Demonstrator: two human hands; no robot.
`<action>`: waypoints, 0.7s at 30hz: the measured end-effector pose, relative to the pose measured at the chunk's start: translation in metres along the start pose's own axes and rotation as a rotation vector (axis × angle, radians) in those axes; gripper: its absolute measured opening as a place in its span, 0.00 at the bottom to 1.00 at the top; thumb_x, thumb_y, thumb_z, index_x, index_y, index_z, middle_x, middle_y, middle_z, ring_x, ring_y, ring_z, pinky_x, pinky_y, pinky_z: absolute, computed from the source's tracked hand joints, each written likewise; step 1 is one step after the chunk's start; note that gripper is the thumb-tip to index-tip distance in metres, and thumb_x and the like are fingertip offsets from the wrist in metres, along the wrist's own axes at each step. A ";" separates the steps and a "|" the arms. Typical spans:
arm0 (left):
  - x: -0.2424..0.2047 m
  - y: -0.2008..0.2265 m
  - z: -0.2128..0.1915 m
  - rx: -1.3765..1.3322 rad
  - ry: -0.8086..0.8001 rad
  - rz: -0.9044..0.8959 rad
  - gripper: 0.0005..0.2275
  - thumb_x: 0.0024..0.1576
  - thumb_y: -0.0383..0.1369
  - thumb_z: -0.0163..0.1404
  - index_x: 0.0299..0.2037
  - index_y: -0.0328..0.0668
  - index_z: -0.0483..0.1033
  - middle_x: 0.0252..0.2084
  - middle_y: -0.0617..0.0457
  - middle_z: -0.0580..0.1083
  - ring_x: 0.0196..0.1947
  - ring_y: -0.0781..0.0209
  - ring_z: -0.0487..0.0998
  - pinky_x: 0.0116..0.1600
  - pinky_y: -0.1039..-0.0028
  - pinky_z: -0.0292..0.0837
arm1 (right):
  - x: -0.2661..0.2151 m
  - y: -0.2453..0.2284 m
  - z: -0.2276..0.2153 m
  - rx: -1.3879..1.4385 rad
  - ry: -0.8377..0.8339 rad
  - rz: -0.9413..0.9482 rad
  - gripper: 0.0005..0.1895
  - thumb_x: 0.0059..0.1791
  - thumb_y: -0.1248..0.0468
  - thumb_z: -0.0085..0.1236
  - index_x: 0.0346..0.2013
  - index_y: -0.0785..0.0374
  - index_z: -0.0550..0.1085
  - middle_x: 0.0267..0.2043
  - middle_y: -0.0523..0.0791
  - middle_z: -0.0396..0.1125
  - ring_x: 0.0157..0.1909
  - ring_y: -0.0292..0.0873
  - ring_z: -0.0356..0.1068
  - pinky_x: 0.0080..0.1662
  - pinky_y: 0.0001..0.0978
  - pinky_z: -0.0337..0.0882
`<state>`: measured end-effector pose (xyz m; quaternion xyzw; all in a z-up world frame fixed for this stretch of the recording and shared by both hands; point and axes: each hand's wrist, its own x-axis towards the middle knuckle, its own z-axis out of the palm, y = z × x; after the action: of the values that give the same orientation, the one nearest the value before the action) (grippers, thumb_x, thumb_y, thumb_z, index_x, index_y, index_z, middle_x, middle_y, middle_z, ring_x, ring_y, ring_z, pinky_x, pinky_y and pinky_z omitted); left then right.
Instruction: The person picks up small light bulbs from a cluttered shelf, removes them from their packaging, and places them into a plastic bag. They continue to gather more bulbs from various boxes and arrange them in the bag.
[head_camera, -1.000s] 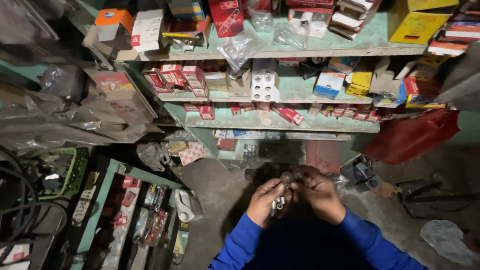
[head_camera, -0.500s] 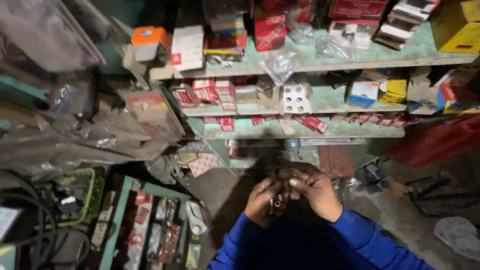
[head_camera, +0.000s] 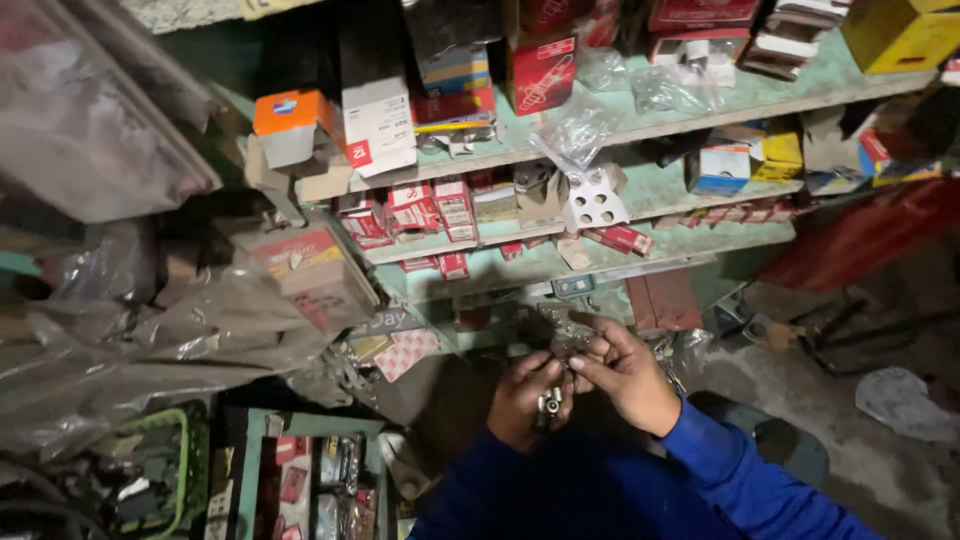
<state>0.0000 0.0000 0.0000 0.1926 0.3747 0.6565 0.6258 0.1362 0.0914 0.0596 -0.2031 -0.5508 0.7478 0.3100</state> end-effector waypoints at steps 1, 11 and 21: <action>0.002 -0.003 -0.004 -0.047 0.007 -0.024 0.09 0.62 0.35 0.48 0.35 0.37 0.69 0.22 0.51 0.68 0.15 0.65 0.68 0.21 0.77 0.61 | 0.000 0.000 -0.001 -0.110 0.068 0.030 0.33 0.49 0.70 0.59 0.69 0.64 0.63 0.24 0.41 0.64 0.31 0.37 0.73 0.39 0.35 0.82; 0.012 -0.010 -0.011 0.020 -0.138 0.060 0.11 0.64 0.35 0.49 0.41 0.29 0.72 0.28 0.43 0.74 0.12 0.63 0.69 0.14 0.76 0.59 | -0.004 0.024 -0.009 -0.125 0.122 -0.038 0.27 0.50 0.71 0.57 0.65 0.65 0.66 0.41 0.45 0.69 0.39 0.36 0.71 0.40 0.29 0.80; 0.031 -0.040 -0.009 0.155 0.065 0.124 0.08 0.59 0.30 0.54 0.44 0.35 0.74 0.24 0.47 0.74 0.15 0.63 0.71 0.20 0.74 0.64 | 0.005 0.020 -0.011 -0.363 0.222 -0.086 0.21 0.48 0.64 0.63 0.54 0.64 0.71 0.41 0.46 0.74 0.30 0.36 0.73 0.33 0.28 0.78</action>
<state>0.0159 0.0251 -0.0414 0.2421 0.4317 0.6689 0.5546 0.1346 0.0985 0.0369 -0.3130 -0.6471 0.5956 0.3585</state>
